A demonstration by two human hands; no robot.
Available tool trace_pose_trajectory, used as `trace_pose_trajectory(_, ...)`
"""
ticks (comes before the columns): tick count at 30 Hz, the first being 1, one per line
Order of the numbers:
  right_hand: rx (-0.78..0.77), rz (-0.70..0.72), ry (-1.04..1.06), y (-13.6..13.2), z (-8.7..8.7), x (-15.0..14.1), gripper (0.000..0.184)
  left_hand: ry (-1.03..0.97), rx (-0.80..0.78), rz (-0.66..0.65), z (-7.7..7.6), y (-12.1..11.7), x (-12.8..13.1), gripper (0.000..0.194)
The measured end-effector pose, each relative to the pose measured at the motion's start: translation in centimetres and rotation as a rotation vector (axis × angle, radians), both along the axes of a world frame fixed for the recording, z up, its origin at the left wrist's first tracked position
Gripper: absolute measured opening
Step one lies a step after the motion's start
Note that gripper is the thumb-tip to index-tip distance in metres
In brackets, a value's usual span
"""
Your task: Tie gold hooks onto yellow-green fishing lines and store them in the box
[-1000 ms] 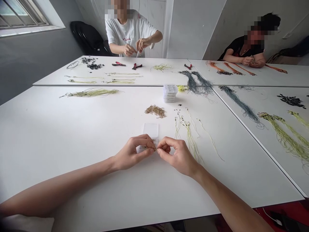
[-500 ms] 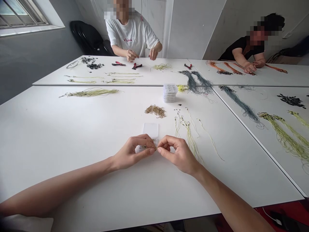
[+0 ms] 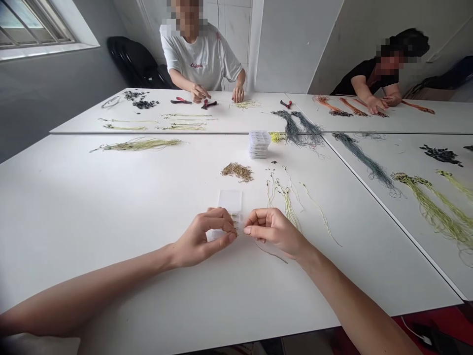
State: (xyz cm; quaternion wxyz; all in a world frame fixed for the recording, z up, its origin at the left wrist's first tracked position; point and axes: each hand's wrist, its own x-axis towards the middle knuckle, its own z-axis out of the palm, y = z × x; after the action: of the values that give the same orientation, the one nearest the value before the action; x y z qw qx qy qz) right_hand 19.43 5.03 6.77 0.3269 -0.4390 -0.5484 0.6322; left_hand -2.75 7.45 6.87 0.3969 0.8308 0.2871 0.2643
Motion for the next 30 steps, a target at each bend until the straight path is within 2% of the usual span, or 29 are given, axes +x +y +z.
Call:
trace_pose_trajectory(4,0.053,0.001,-0.053,-0.3,0.6,0.0,0.01,0.083,0.103,-0.029,-0.2,-0.3,0.1,0.012)
trace_pose_trajectory(9,0.209,-0.084,-0.177,-1.3,0.6,-1.2,0.013,0.116,0.098,0.179,0.0,-0.2,0.2,0.015)
trace_pose_trajectory(11,0.189,-0.093,-0.18,-1.4,0.2,-1.5,0.014,0.074,0.04,0.228,0.1,-0.2,0.2,0.017)
trace_pose_trajectory(13,0.097,-0.077,-0.132,-1.2,-0.1,-1.5,0.016,0.013,-0.01,0.225,0.2,-0.3,0.1,0.019)
trace_pose_trajectory(16,-0.012,-0.045,-0.033,-0.7,-0.2,-1.1,0.019,-0.041,-0.01,0.13,0.3,-0.5,0.1,0.016)
trace_pose_trajectory(19,0.005,-0.048,0.003,-0.3,0.2,-0.4,0.014,0.01,0.046,0.014,0.2,-0.6,0.1,0.012)
trace_pose_trajectory(21,0.04,-0.061,0.006,-0.3,0.5,-0.1,0.012,0.057,0.067,-0.008,0.1,-0.6,0.2,0.012)
trace_pose_trajectory(26,0.072,-0.07,0.031,-0.5,0.7,0.0,0.016,0.081,0.077,0.149,0.1,-0.4,0.3,0.014)
trace_pose_trajectory(30,0.053,-0.129,0.024,-0.5,0.4,-0.4,0.024,0.001,-0.017,0.214,0.1,-0.4,0.3,0.019)
